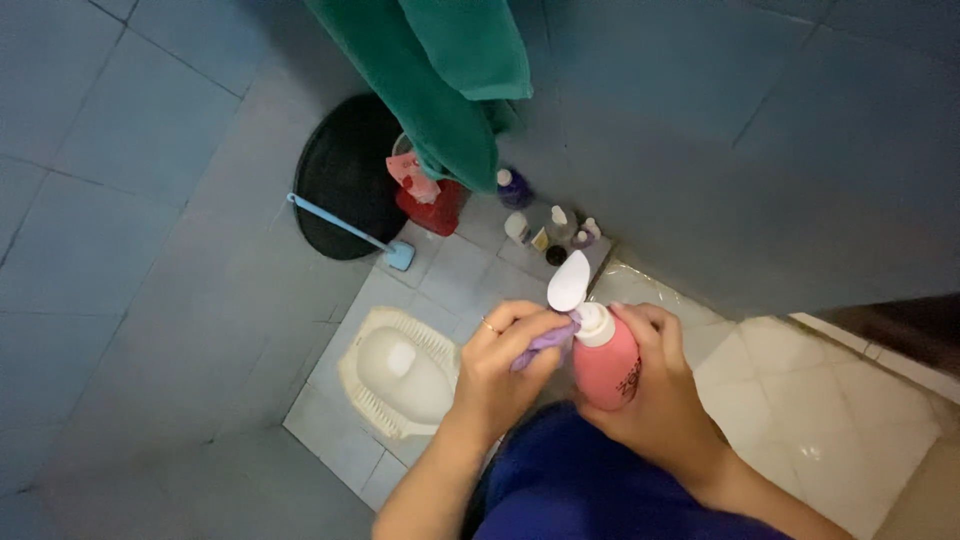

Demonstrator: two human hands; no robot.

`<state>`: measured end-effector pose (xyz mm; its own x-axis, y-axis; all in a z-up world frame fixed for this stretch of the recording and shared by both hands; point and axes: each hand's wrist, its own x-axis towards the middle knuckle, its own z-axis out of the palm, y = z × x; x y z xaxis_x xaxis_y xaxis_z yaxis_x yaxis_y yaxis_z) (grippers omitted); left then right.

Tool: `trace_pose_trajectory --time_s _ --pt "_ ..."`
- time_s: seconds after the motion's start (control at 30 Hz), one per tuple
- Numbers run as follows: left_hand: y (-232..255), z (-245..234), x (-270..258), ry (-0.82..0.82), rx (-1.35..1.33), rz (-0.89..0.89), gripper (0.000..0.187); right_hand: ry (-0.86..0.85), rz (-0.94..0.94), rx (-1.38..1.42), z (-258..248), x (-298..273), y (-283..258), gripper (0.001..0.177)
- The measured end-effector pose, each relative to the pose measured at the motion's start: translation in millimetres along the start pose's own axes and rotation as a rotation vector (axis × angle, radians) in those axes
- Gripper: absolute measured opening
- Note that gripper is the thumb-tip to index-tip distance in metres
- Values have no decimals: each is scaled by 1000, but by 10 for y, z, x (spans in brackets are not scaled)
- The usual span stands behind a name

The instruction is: Wiping down various soap and lotion bottles with a cloth in a bathroom.

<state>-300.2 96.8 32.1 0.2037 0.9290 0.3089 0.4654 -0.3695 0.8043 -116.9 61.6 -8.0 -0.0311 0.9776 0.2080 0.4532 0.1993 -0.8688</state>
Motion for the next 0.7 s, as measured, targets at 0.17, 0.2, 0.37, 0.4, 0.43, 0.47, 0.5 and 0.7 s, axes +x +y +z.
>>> trace_pose_trajectory --time_s 0.17,0.2,0.37,0.4,0.43,0.47,0.5,0.7 --pt "-17 16 -47 -45 59 77 30 11 -7 4 1 0 -11 100" --pt "-11 27 -56 -58 49 92 31 20 12 -12 4 6 -20 99" --pt "-26 88 -83 -27 48 107 33 39 39 -37 -5 32 -16 97" --pt "-47 94 -90 9 49 91 32 38 13 -38 -10 34 -16 97" --pt "-67 100 -98 45 51 74 31 36 -14 -40 -16 35 -17 97" --pt "-67 95 -87 43 50 76 31 39 -13 -40 -19 31 -28 97" --pt "-66 90 -76 45 61 109 30 45 9 -40 -20 28 -40 94" --pt "38 0 5 -74 106 200 32 -7 115 -75 -33 23 -1 95"
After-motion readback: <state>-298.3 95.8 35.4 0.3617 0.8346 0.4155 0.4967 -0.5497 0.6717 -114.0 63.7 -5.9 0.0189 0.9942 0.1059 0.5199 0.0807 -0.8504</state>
